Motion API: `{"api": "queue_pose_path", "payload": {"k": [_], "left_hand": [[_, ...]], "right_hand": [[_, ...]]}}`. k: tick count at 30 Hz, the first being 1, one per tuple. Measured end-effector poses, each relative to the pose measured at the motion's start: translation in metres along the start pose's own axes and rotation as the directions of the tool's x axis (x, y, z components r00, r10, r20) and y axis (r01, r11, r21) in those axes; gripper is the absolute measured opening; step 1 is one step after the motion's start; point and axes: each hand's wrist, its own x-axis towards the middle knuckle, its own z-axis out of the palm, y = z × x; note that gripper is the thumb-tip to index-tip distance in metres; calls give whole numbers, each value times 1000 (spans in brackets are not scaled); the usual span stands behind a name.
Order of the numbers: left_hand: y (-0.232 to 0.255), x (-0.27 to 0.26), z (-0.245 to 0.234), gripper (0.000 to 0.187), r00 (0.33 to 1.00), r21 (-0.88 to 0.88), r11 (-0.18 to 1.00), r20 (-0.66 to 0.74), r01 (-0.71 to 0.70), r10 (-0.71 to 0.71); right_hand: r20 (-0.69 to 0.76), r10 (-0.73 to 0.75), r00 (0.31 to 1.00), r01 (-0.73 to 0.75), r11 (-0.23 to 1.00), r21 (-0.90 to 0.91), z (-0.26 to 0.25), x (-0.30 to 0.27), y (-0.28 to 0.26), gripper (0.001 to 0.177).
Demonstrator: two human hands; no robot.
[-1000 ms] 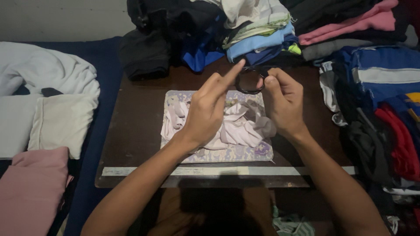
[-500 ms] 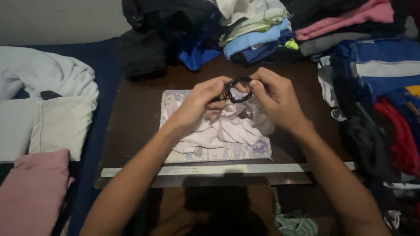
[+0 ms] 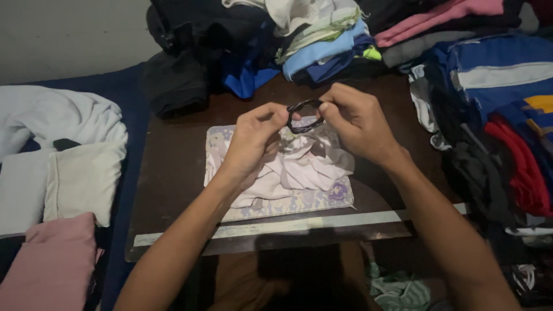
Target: The person ties a black cable into a loop using both hands on a table. The person then wraps the cable around itself to secure the loop. The person continues to adjust the loop and wrap the cable around it.
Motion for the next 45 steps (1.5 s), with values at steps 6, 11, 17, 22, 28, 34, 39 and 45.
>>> {"api": "queue_pose_path", "payload": {"k": [6, 11, 17, 22, 28, 34, 39, 45], "left_hand": [[1, 5, -1, 24, 997, 187, 980, -23, -74, 80], [7, -1, -9, 18, 985, 718, 684, 16, -131, 172], [12, -3, -2, 17, 896, 848, 355, 266, -393, 356], [20, -8, 6, 17, 992, 775, 619, 93, -127, 88], [19, -6, 5, 15, 987, 646, 747, 118, -158, 106], [15, -4, -3, 12, 983, 527, 829, 108, -185, 151], [19, 0, -8, 29, 984, 125, 992, 174, 14, -35], [21, -5, -2, 44, 929, -96, 980, 348, 172, -129]], "right_hand": [[-36, -17, 999, 15, 998, -62, 1, 0, 6, 13], [-13, -74, 997, 71, 984, -164, 8, 3, 9, 12], [-62, -57, 996, 45, 982, -183, 8, 1, 6, 11], [-118, -55, 991, 41, 992, -121, 10, 2, 4, 11], [-171, 42, 984, -48, 998, -34, 13, 1, 8, 15], [-239, 56, 969, -81, 992, -95, 15, 2, 10, 16], [-314, -72, 947, 22, 987, -160, 22, 0, 9, 14], [-328, -126, 936, 45, 969, -244, 29, -2, 0, 11]]}}
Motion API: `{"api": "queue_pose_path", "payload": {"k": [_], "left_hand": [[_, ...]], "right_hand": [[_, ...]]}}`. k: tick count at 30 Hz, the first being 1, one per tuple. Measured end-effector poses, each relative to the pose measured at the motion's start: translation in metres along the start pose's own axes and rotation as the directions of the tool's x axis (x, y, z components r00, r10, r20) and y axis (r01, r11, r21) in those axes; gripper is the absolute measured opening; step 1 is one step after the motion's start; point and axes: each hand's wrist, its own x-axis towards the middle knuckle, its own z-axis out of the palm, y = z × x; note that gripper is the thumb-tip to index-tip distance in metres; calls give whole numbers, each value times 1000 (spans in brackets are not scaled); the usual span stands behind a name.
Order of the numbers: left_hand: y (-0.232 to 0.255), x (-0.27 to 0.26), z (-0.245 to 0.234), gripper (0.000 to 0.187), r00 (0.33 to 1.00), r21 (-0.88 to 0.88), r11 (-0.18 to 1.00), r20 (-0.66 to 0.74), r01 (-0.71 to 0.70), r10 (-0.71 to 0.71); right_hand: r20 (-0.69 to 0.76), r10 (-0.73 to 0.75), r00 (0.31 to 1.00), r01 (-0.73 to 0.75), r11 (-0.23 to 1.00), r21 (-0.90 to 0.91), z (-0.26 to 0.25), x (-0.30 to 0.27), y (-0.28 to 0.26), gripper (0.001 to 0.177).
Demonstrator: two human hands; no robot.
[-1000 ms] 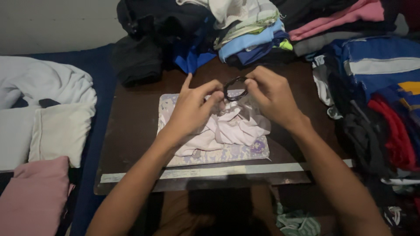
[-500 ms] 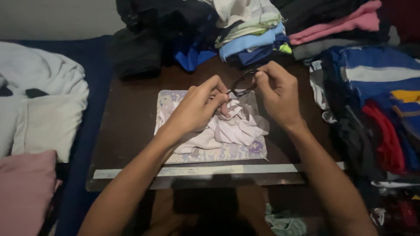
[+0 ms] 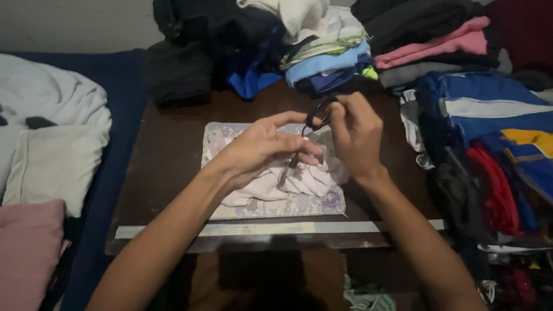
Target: The person ties a black cable into a loop using both hands on a table. The person then wraps the cable around itself to secure the loop. The person continues to adjust the loop and wrap the cable around it.
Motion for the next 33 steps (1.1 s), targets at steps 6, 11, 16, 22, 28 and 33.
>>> {"api": "queue_pose_path", "payload": {"k": [6, 11, 16, 22, 28, 33], "left_hand": [[-10, 2, -3, 23, 995, 39, 996, -54, -76, 78], [-14, 8, -9, 19, 963, 117, 974, -163, -196, 213], [-13, 9, -7, 18, 938, 198, 960, -248, -197, 244], [-2, 0, -4, 21, 982, -4, 989, -118, -148, 147], [-9, 6, -9, 23, 970, 61, 975, -109, -212, 217], [-19, 8, -11, 17, 912, 202, 932, -224, -300, 343]], "right_hand": [[46, -55, 997, 56, 998, -19, 4, -5, -8, 10], [94, -16, 995, 13, 999, 33, 3, -6, -10, 12], [133, 78, 988, -84, 995, 44, 7, -9, -10, 14], [118, 61, 991, -86, 971, 222, 5, -7, -3, 16], [156, 120, 980, -133, 988, 78, 3, -6, -5, 17], [176, 84, 981, -110, 983, 146, 2, -8, -7, 17]]}}
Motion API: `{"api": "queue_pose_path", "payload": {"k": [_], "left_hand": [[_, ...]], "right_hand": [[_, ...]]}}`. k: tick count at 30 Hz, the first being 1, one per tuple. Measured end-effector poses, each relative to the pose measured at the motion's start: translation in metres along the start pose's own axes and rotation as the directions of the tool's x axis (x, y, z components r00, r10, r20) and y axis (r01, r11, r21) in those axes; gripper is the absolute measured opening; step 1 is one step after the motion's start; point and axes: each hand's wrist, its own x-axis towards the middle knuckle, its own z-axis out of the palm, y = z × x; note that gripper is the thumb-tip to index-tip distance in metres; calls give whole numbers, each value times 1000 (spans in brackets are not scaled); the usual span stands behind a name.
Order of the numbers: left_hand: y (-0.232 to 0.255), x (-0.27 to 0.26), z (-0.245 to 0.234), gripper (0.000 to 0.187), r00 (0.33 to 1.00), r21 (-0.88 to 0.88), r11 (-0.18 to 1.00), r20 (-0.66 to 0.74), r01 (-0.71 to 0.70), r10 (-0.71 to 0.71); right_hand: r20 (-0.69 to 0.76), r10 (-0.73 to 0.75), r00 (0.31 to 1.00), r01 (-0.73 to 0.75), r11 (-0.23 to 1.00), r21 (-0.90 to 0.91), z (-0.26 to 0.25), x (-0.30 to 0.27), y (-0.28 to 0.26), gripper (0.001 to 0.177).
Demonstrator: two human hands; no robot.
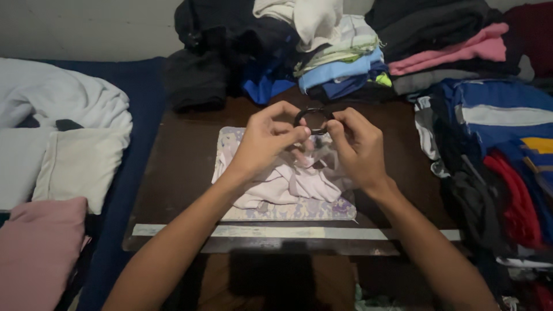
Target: The person ties a black cable into a loop using both hands on a table. The person then wraps the cable around itself to secure the loop. The person continues to adjust the loop and wrap the cable around it.
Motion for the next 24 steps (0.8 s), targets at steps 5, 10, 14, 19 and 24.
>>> {"api": "queue_pose_path", "payload": {"k": [5, 10, 14, 19, 24], "left_hand": [[4, -5, 10, 15, 979, 290, 952, -140, -100, 146], [4, -11, 21, 13, 927, 565, 799, -149, -206, 344], [5, -11, 25, 14, 914, 493, 833, -163, -250, 371], [5, -10, 24, 16, 934, 278, 933, -208, -227, 289], [8, -12, 27, 12, 900, 567, 818, -303, -92, 312]], "right_hand": [[34, -16, 999, 17, 999, -29, 0, -1, -3, 17], [79, 3, 997, -2, 1000, -8, 1, -4, -5, 17], [100, -34, 994, 33, 999, 6, 4, -5, -6, 14], [118, -37, 992, 45, 997, -63, 9, -3, -3, 12], [150, -12, 989, 17, 999, -31, 11, -2, -11, 14]]}}
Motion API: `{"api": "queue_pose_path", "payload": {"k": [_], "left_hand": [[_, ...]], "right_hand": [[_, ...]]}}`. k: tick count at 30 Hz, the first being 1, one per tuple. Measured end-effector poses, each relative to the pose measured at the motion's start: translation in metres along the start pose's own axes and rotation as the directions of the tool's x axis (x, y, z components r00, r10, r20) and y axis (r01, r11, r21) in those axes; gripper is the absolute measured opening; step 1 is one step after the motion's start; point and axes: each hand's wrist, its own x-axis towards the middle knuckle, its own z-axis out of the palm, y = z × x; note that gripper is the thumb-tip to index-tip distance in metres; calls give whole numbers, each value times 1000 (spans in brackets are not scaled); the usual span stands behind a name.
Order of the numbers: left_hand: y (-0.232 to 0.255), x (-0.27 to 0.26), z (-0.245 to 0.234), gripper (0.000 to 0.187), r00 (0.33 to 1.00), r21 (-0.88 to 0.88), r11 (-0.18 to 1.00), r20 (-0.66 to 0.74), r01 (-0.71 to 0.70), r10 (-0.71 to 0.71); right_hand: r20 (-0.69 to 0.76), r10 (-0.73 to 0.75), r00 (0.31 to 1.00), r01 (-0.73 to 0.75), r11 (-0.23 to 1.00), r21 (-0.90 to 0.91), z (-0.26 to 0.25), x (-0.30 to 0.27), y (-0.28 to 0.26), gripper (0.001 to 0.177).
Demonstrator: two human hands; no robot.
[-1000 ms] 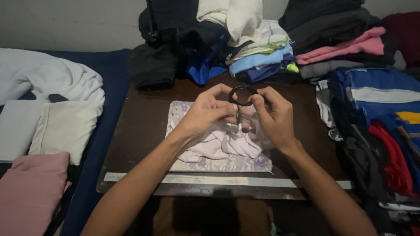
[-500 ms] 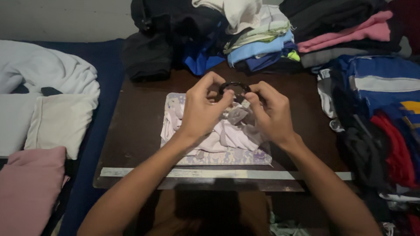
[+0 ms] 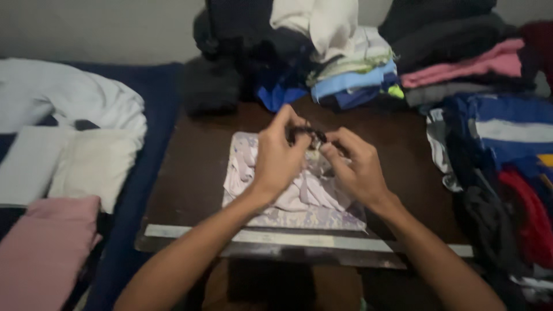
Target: The person ties a black cable into a loop using both hands on a table. The person then wraps the cable around itself to secure the loop. The person continues to adjust the loop and wrap the cable around it.
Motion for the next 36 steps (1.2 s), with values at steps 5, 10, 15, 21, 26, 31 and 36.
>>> {"api": "queue_pose_path", "payload": {"k": [5, 10, 15, 21, 26, 31, 36], "left_hand": [[-3, -3, 1, 13, 984, 121, 977, -13, -176, 179], [-2, -8, -1, 12, 962, 158, 949, 59, -271, 265], [10, -3, -11, 27, 841, -6, 865, 231, -502, 489], [3, 4, -15, 19, 808, 43, 828, 254, -559, 532], [-7, 1, -12, 22, 911, 104, 919, 212, -380, 353], [-13, 3, -7, 16, 962, -11, 991, 238, -136, 135], [-22, 4, 2, 16, 947, -422, 894, 321, 154, -11]], "right_hand": [[-5, 40, 999, -40, 998, 50, 2, -2, 0, 19], [21, 306, 952, -291, 879, 377, 3, -5, 16, 9], [41, 367, 929, -334, 789, 515, -6, 0, 28, 9], [99, 366, 925, -355, 742, 569, -9, 2, 32, 13], [45, 325, 945, -310, 840, 446, -6, -1, 37, 16], [26, 310, 950, -289, 846, 448, -8, -3, 39, 14], [-12, 339, 941, -299, 845, 442, -4, -2, 33, 11]]}}
